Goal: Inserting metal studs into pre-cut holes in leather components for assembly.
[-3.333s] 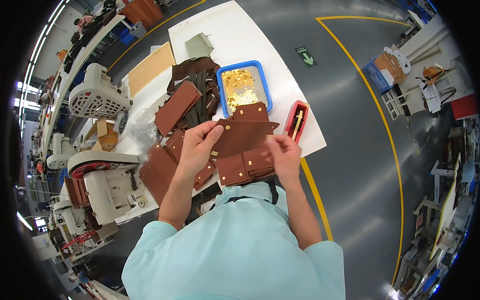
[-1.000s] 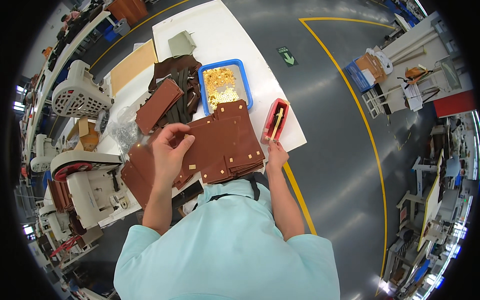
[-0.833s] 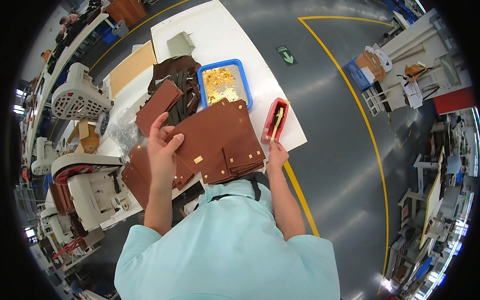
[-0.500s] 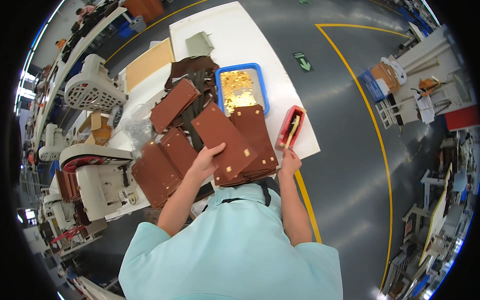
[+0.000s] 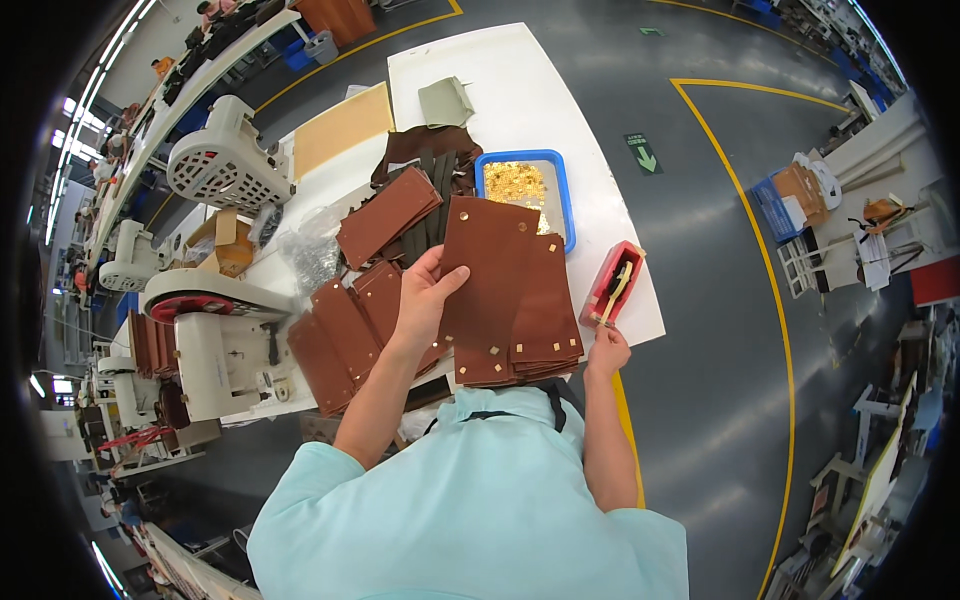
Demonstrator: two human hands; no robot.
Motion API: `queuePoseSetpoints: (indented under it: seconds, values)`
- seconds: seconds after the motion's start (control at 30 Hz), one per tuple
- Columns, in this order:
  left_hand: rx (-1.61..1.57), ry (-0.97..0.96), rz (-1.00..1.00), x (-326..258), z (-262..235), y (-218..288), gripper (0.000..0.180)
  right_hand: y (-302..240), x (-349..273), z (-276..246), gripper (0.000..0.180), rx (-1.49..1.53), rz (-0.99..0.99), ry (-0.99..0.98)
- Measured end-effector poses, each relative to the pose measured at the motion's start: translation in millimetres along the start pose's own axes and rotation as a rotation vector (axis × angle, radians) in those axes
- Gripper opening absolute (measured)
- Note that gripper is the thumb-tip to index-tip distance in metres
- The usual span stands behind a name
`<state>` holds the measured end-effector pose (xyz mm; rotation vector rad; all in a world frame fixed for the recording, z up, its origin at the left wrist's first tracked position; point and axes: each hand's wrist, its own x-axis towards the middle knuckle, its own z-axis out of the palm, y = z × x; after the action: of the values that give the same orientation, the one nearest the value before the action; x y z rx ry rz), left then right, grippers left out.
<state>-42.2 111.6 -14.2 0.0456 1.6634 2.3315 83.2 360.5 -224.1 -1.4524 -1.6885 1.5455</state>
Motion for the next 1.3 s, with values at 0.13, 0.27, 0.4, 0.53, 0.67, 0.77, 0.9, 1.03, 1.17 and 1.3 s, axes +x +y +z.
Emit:
queuePoseSetpoints:
  seconds: [0.13, 0.27, 0.4, 0.53, 0.67, 0.77, 0.9, 1.03, 1.17, 1.3]
  values:
    - [0.106, 0.037, 0.052, -1, 16, 15, 0.028, 13, 7, -1, 0.017, -0.109, -0.147, 0.046]
    - [0.124, -0.042, -0.037, -2, 15, 16, 0.028, 15, 6, -9, 0.019, -0.133, -0.216, 0.027]
    - [0.215, -0.057, 0.009, -7, 20, 19, 0.027, 15, -5, -23, 0.022, -0.282, -0.197, 0.017]
    - [0.133, 0.047, 0.113, -17, 40, 33, 0.029, -109, -69, -16, 0.018, 0.220, -0.117, -0.247]
    - [0.348, -0.073, 0.105, -23, 37, 27, 0.032, -209, -129, -19, 0.011, 0.374, -0.291, -0.669]
    - [0.359, -0.095, -0.026, -30, 40, 27, 0.032, -235, -151, -9, 0.009, 0.353, -0.218, -0.846]
    - [0.183, -0.113, 0.074, -37, 43, 23, 0.027, -239, -155, -3, 0.012, 0.354, -0.195, -0.875]
    - [0.138, -0.158, 0.125, -41, 42, 27, 0.025, -237, -151, -3, 0.010, 0.299, -0.232, -0.898]
    - [0.184, -0.158, -0.007, -46, 43, 38, 0.027, -233, -148, -2, 0.009, 0.261, -0.326, -0.914]
    - [0.102, -0.159, -0.049, -49, 46, 42, 0.027, -233, -148, -1, 0.008, 0.279, -0.305, -0.900]
